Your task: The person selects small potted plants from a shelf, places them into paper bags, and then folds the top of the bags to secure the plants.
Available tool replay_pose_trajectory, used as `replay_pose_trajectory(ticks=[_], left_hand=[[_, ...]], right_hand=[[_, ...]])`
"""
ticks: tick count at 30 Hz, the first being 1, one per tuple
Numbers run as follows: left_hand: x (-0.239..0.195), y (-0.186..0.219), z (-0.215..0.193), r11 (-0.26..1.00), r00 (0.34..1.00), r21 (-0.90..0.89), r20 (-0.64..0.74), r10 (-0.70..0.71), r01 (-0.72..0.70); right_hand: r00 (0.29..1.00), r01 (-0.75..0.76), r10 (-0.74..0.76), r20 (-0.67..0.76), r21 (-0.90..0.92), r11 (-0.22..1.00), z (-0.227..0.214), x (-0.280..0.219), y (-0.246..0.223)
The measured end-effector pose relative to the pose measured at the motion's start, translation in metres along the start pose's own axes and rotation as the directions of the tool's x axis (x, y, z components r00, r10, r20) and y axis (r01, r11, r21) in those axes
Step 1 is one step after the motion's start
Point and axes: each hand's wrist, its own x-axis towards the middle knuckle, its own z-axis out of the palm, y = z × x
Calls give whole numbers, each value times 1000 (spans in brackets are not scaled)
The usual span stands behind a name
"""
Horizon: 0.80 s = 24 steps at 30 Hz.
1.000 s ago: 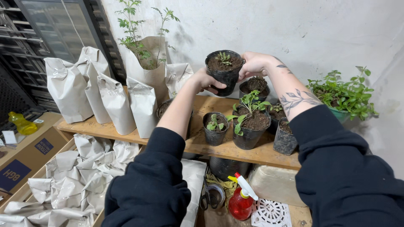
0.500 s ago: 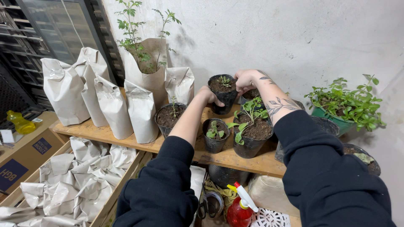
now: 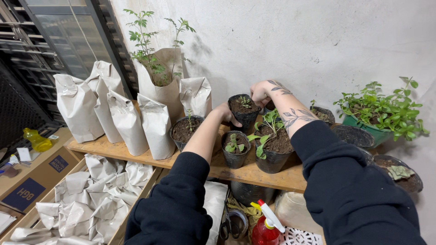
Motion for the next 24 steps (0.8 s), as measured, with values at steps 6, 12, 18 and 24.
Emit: replay_pose_trajectory(ticks=[6,12,18,24], left_hand=[[-59,33,-9,991,991,-26,-2,-131,131],[-57,50,-29,948,957,284,-284,-59,142],[-232,149,-53,938,810,346,-559,179,32],[-422,160,-23,801,426,531,-680,597,-275]], right_hand=[[998,-17,15,-63,-27,999,3,17,10],[949,19,-48,-313,-93,995,-27,-61,-40],[936,-54,48,-349,-9,998,-53,-326,-143],[820,98,-58,-570,41,994,22,-494,-142]])
